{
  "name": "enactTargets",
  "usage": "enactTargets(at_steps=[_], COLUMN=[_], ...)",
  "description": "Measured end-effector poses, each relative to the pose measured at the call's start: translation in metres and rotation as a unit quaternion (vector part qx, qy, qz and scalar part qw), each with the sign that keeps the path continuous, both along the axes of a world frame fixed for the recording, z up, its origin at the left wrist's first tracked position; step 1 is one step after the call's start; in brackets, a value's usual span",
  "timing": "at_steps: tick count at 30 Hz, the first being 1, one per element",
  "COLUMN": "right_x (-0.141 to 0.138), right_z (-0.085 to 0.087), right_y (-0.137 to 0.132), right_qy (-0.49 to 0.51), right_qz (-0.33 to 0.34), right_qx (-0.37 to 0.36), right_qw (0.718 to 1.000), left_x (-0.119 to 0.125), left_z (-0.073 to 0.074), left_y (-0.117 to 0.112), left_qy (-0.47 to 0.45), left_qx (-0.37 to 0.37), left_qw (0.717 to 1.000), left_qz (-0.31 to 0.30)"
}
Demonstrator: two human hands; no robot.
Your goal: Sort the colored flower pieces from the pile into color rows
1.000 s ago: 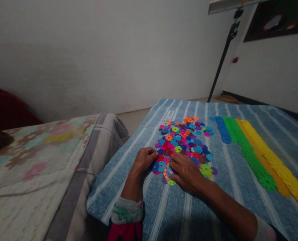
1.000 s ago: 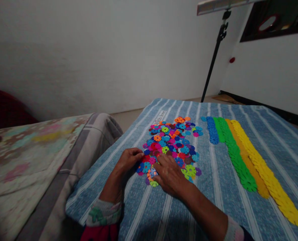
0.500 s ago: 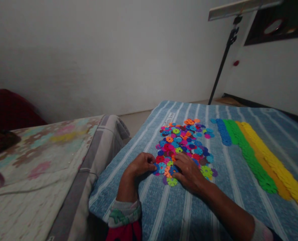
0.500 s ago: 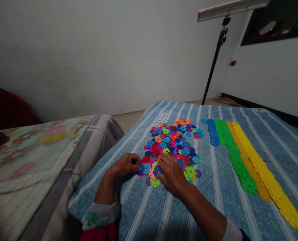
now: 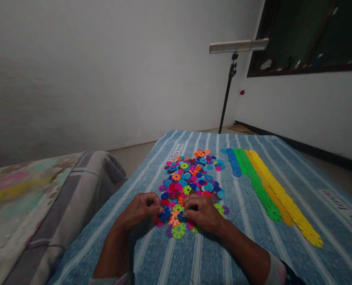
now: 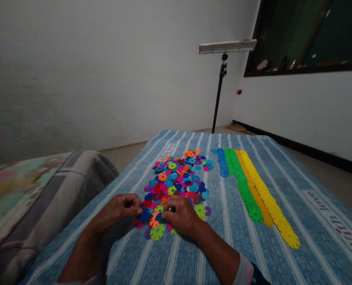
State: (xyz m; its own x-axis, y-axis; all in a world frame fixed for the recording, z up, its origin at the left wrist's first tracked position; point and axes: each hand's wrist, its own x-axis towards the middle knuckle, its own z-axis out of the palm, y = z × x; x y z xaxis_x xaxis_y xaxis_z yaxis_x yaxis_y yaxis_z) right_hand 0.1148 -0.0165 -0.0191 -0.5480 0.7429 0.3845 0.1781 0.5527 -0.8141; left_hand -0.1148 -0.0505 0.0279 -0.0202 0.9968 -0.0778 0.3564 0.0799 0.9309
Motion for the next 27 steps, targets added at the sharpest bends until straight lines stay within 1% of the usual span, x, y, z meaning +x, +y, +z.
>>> enactTargets(at_steps=[3, 6, 8, 10, 12, 13, 14, 15, 17, 19, 23, 27], right_x=[0.004, 0.021, 0.045, 0.076, 0.11, 0.125, 0.139, 0.151, 0.167, 0.174, 0.175, 0.172], right_z=[0.004, 0.007, 0.008, 0.008, 0.008, 0.007, 0.007, 0.006, 0.003, 0.0, -0.006, -0.008], right_y=[0.006, 0.025, 0.045, 0.067, 0.089, 0.098, 0.106, 0.112, 0.122, 0.129, 0.135, 0.135], right_qy=[0.006, 0.007, -0.006, -0.035, -0.1, -0.156, -0.212, -0.23, -0.26, -0.279, -0.319, -0.343], right_qz=[-0.019, -0.067, -0.116, -0.192, -0.285, -0.325, -0.357, -0.374, -0.391, -0.395, -0.381, -0.376], right_qx=[-0.015, 0.002, 0.042, 0.085, 0.104, 0.108, 0.107, 0.105, 0.102, 0.099, 0.096, 0.1], right_qw=[1.0, 0.998, 0.992, 0.977, 0.947, 0.927, 0.904, 0.892, 0.877, 0.87, 0.863, 0.855], left_x=[0.022, 0.041, 0.048, 0.053, 0.057, 0.06, 0.063, 0.066, 0.07, 0.071, 0.066, 0.061], left_z=[0.008, 0.013, 0.014, 0.011, 0.006, 0.002, -0.002, -0.007, -0.016, -0.022, -0.03, -0.033], left_y=[0.014, 0.034, 0.048, 0.062, 0.073, 0.078, 0.081, 0.083, 0.085, 0.084, 0.081, 0.08], left_qy=[0.012, 0.021, 0.023, 0.014, -0.008, -0.02, -0.032, -0.043, -0.055, -0.062, -0.081, -0.096], left_qx=[-0.016, -0.004, 0.016, 0.045, 0.069, 0.078, 0.083, 0.084, 0.081, 0.08, 0.089, 0.077], left_qw=[0.997, 0.994, 0.995, 0.998, 0.997, 0.996, 0.995, 0.994, 0.993, 0.993, 0.99, 0.989], left_qz=[-0.081, -0.111, -0.092, -0.04, 0.016, 0.036, 0.051, 0.058, 0.062, 0.066, 0.077, 0.08])
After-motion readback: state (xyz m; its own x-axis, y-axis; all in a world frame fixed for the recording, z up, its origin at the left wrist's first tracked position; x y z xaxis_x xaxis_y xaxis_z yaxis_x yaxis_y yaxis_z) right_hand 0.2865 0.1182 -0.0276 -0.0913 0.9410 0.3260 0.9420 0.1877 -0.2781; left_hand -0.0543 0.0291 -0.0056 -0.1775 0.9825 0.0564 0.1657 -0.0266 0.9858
